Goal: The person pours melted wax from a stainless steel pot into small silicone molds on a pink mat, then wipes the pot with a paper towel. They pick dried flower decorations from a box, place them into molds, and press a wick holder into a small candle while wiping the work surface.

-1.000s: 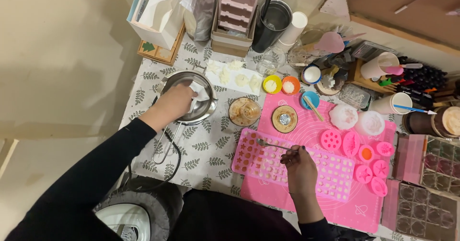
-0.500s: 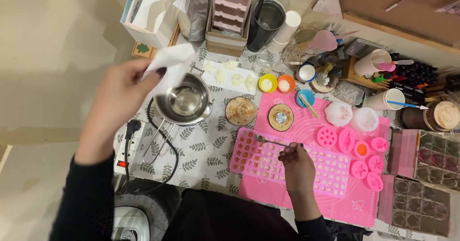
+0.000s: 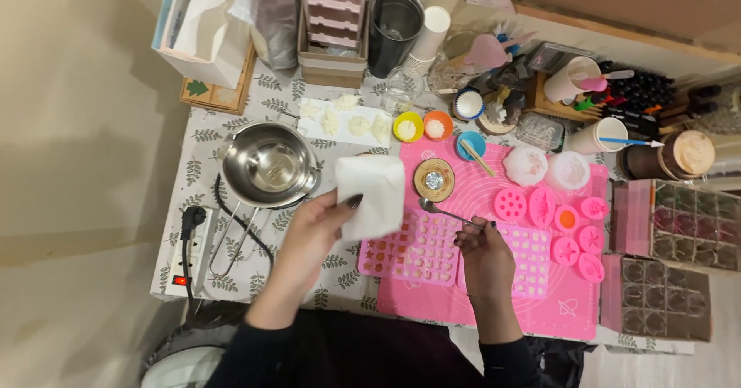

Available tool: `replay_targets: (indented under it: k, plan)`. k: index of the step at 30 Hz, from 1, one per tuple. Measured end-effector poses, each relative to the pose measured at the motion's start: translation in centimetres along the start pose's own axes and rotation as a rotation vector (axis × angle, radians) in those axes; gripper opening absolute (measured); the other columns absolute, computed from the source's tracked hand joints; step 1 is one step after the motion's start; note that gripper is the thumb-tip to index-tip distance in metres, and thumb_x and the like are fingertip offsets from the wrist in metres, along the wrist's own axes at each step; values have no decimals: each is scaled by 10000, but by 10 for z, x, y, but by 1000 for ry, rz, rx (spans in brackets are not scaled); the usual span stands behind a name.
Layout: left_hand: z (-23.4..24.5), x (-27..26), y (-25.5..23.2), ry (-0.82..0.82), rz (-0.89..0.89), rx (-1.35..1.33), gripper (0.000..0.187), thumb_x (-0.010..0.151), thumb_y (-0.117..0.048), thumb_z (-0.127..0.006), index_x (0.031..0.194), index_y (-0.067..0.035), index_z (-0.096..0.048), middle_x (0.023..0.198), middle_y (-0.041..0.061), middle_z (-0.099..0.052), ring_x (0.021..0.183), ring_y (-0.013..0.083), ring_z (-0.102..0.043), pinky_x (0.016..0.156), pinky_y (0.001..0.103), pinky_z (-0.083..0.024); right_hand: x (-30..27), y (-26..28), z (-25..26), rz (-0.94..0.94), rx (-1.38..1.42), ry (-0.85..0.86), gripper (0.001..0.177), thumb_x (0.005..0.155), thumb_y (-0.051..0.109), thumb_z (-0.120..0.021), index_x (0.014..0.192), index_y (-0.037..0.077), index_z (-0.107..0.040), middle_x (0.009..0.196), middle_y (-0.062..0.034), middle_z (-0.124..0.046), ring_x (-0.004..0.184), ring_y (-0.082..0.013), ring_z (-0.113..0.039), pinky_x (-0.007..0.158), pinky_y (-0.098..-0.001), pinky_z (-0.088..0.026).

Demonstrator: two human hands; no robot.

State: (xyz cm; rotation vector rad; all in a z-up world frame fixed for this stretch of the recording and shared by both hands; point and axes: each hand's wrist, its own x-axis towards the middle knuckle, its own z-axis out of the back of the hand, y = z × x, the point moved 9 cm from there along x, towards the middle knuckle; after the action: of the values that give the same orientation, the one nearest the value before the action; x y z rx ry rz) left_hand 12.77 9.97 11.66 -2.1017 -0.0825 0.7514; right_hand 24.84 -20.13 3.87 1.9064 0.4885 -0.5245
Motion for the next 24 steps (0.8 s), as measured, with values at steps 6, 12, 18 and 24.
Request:
replay_targets:
  k: [6,12,18,24]
  plan:
    - [-47,12,-19,-326,-729,1083,341,979,-89,-634,1314,-94,-697,1285,66,-707,1202,252,-651,1052,399,-504,-4,15,12,164,-181,-50,329,1104,220,-431,1152,-42,-624,921,-113,-638,814,-207,-623,782,-378,-548]
    - [-50,48,40,-392,-789,1549,318,929,-107,-673,1242,-121,-725,1379,62,-545,1437,388,-300,1190,633,-209,-15,28,-13,236,-298,10,342,1097,213,-424,1162,-61,-619,933,-117,-643,805,-210,-642,761,-375,-577]
    - [-47,41,44,-391,-715,1627,381,909,-216,-661,1262,-78,-704,1335,122,-442,1367,405,-270,1111,669,-195,-13,39,-78,350,-504,182,326,1083,167,-415,1203,-55,-622,958,-118,-685,840,-195,-686,770,-348,-585]
    - [-42,28,34,-337,-733,1405,455,824,-197,-723,1219,12,-638,1294,165,-556,1357,426,-316,1105,620,-232,-16,27,-164,654,-975,478,231,1045,51,-491,1205,-19,-642,978,-139,-711,871,-229,-738,768,-336,-585]
